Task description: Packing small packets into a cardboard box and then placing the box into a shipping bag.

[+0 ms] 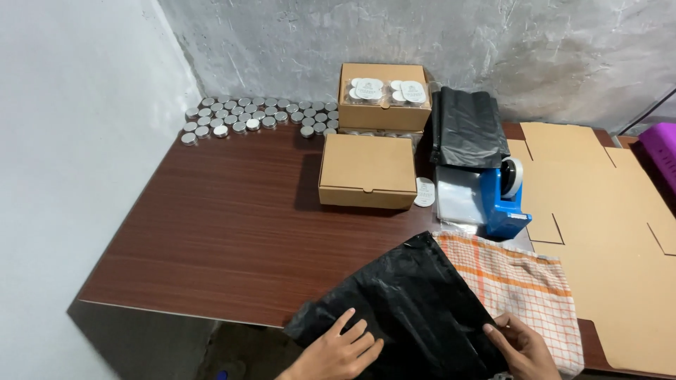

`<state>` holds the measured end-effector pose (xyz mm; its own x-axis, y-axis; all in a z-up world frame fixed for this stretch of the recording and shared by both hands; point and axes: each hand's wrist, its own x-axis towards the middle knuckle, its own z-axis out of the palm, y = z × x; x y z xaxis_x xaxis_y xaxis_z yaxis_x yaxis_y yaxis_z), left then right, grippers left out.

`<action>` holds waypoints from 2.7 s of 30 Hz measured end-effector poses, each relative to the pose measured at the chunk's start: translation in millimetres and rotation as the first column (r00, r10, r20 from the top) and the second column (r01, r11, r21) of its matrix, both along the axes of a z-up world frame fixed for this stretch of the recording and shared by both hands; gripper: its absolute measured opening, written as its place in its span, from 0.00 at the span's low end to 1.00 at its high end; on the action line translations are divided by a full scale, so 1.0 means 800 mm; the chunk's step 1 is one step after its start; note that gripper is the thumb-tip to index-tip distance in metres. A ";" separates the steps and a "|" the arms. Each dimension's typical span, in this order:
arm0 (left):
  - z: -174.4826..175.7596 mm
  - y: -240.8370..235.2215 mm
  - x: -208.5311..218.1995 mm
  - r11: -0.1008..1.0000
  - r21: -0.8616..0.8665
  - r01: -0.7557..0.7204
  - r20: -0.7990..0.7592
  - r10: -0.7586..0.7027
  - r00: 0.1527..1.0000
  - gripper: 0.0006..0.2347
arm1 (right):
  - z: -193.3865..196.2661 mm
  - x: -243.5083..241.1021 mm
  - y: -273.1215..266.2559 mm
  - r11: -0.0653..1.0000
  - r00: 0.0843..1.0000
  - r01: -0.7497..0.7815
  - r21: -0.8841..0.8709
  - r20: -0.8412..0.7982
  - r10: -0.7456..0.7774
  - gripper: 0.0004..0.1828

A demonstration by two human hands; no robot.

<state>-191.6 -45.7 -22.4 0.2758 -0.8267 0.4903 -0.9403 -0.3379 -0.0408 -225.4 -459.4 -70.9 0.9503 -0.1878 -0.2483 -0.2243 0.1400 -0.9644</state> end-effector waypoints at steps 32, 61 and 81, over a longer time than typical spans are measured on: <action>0.055 0.007 0.002 0.740 -0.232 -0.631 -0.502 0.465 0.729 0.22 | 0.165 0.166 0.137 -0.031 0.938 -0.288 -0.957 -0.289 0.190 0.39; -0.039 0.059 0.037 0.805 0.108 -0.584 -0.425 0.568 0.704 0.16 | 0.111 0.384 0.142 0.353 0.736 -0.075 -0.932 0.187 0.651 0.86; 0.014 0.035 0.044 0.654 -0.256 -0.712 -0.030 0.731 0.682 0.01 | 0.156 0.326 0.148 0.756 0.762 0.058 -0.652 0.518 0.389 0.53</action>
